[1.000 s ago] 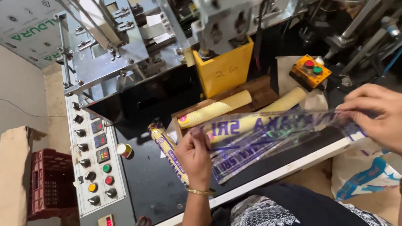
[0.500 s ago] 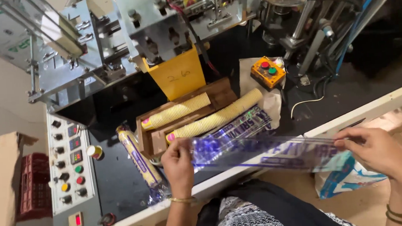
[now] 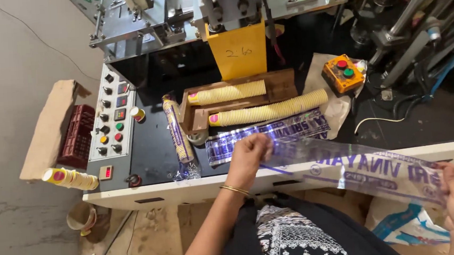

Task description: Packing stacks of paper cups into plastic sleeves and then into a cardboard box.

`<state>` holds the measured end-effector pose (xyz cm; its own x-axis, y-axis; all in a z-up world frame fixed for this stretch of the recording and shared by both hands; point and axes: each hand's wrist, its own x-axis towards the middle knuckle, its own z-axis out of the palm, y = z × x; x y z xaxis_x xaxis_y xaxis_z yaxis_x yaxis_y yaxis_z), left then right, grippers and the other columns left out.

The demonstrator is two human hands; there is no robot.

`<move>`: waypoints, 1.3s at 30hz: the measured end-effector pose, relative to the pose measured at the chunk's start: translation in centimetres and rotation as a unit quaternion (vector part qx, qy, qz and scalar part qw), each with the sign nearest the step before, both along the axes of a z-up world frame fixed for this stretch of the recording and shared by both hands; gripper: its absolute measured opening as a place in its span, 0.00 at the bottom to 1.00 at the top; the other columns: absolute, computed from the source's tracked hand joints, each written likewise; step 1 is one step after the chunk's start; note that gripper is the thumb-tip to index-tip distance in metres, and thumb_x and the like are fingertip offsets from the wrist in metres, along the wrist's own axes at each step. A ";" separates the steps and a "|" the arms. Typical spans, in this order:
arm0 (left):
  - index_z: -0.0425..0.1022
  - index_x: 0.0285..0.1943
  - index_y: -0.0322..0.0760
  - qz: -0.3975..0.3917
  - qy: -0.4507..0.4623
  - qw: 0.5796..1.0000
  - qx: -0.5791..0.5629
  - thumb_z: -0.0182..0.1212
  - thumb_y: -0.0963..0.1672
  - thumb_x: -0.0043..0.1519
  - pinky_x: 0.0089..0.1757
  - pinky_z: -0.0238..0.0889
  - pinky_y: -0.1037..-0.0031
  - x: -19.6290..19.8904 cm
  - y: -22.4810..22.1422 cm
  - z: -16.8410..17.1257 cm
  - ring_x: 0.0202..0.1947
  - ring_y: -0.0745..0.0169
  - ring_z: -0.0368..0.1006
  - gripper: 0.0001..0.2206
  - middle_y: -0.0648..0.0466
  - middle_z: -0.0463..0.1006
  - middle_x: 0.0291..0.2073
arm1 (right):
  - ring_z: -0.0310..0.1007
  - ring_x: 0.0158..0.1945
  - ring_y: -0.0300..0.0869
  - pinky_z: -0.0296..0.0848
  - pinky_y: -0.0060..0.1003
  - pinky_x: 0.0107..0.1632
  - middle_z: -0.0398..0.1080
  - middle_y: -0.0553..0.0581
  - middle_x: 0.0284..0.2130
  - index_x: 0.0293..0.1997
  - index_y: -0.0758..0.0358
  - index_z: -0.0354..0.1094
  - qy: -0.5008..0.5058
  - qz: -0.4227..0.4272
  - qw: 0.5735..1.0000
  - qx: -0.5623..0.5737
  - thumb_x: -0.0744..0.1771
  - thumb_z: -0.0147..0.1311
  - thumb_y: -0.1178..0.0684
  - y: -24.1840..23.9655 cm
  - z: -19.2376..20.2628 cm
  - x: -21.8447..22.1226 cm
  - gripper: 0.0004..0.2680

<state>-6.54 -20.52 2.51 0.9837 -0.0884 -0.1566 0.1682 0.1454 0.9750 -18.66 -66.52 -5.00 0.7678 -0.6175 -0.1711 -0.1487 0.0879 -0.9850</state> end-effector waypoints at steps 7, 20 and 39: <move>0.71 0.30 0.35 -0.097 -0.047 0.987 -0.119 0.69 0.41 0.66 0.32 0.59 0.79 -0.5 1.1 -2.0 0.26 0.74 0.65 0.12 0.60 0.74 0.25 | 0.56 0.27 0.31 0.54 0.26 0.29 0.63 0.45 0.27 0.53 0.66 0.72 0.107 0.041 0.993 -0.019 0.77 0.50 0.51 -4.6 -4.7 -1.8 0.09; 0.72 0.33 0.35 -0.124 0.090 0.977 -0.151 0.62 0.40 0.66 0.29 0.62 0.79 -0.8 -2.7 -0.3 0.25 0.72 0.70 0.08 0.58 0.76 0.27 | 0.64 0.27 0.32 0.64 0.26 0.31 0.69 0.50 0.29 0.48 0.73 0.70 0.093 -0.033 0.994 0.055 0.72 0.48 0.58 -0.9 -1.9 -5.1 0.07; 0.71 0.36 0.35 -0.116 0.092 0.976 -0.162 0.61 0.38 0.64 0.26 0.58 0.80 0.0 -3.4 -0.2 0.23 0.73 0.67 0.05 0.59 0.75 0.26 | 0.62 0.27 0.29 0.63 0.24 0.30 0.67 0.45 0.27 0.43 0.68 0.71 -0.035 -0.086 0.996 0.016 0.73 0.52 0.53 1.3 -3.7 -6.3 0.08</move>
